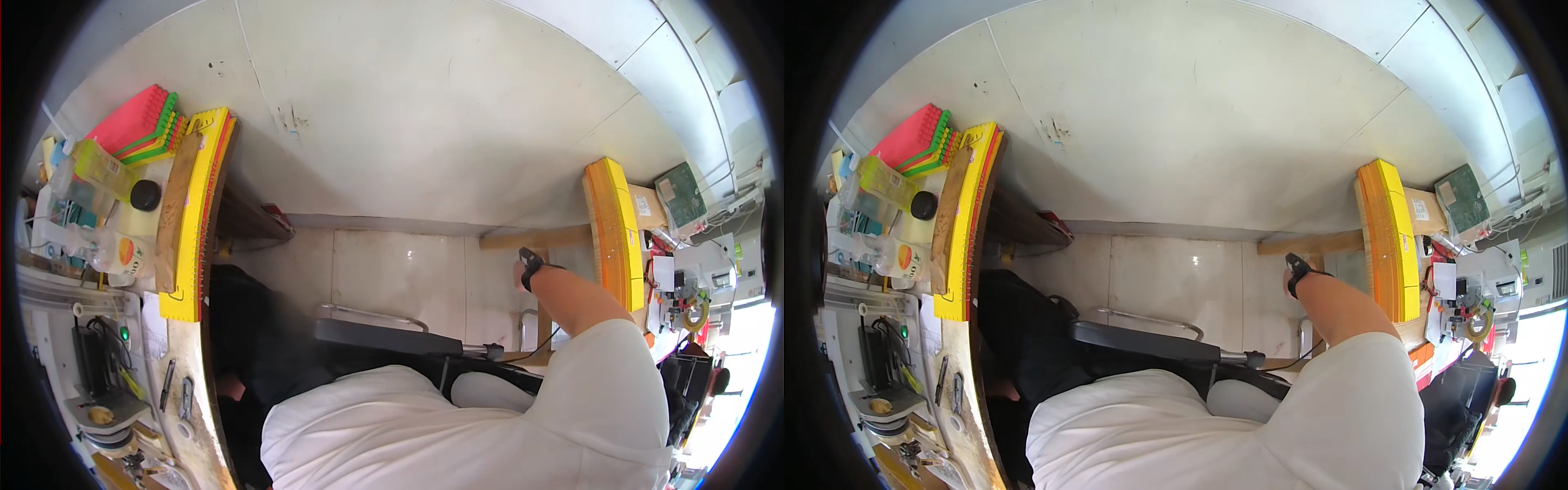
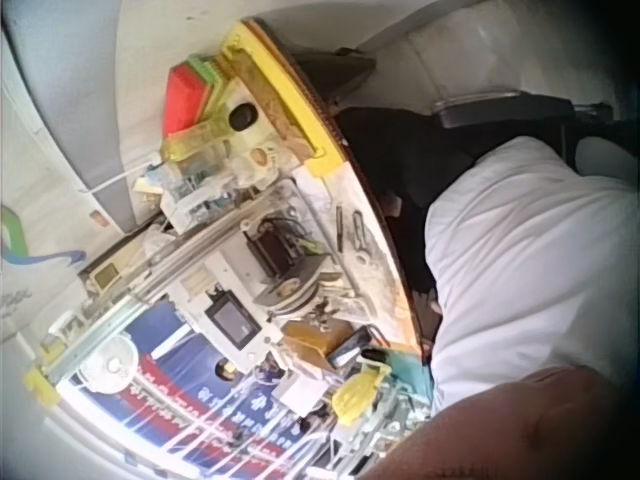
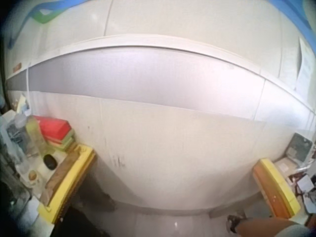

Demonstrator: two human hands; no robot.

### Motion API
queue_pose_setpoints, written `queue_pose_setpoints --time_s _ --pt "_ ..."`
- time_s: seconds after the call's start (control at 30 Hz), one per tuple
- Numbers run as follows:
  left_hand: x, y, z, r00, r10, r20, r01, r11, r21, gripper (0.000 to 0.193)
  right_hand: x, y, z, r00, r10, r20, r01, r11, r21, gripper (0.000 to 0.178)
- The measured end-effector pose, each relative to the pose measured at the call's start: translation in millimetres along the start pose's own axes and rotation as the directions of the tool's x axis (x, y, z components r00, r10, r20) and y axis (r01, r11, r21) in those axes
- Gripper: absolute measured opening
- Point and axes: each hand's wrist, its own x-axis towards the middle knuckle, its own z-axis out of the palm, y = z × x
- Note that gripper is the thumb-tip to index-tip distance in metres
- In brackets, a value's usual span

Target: Assembling small electronic or mechanical components using specialized machinery and hand tools.

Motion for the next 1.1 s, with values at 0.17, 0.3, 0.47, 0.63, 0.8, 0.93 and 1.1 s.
queue_pose_setpoints --time_s 0.17,0.3,0.47,0.63,0.8,0.93,1.1 --pt "-14 3 -22 0.998 -0.038 -0.040 0.039 0.999 0.016 0.056 -153 -66 -230 0.911 0.216 -0.351 -0.051 0.904 0.425 0.029" --pt "6 -7 -13 1.000 -0.009 -0.014 0.008 0.999 -0.053 0.056 -154 -78 -263 0.969 0.116 -0.217 -0.015 0.908 0.418 0.030" --pt "4 -10 -4 1.000 -0.006 -0.005 0.006 0.993 -0.119 0.057 -166 -118 -302 0.826 0.083 -0.557 0.223 0.860 0.458 0.038" --pt "-23 -20 18 0.996 -0.075 -0.048 0.063 0.974 -0.218 0.058 -226 -165 -367 0.803 -0.204 -0.560 0.595 0.209 0.776 0.064" --pt "-103 -13 97 0.950 -0.280 -0.136 0.198 0.880 -0.431 0.058 -275 -257 -377 0.540 -0.486 -0.687 0.835 0.210 0.508 0.077" --pt "-161 4 140 0.843 -0.486 -0.229 0.279 0.760 -0.587 0.059 -322 -278 -367 0.707 -0.181 -0.683 0.685 0.416 0.598 0.052" --pt "-199 48 161 0.619 -0.706 -0.344 0.330 0.631 -0.702 0.066 -334 -306 -374 0.599 -0.051 -0.799 0.721 0.467 0.511 0.028"
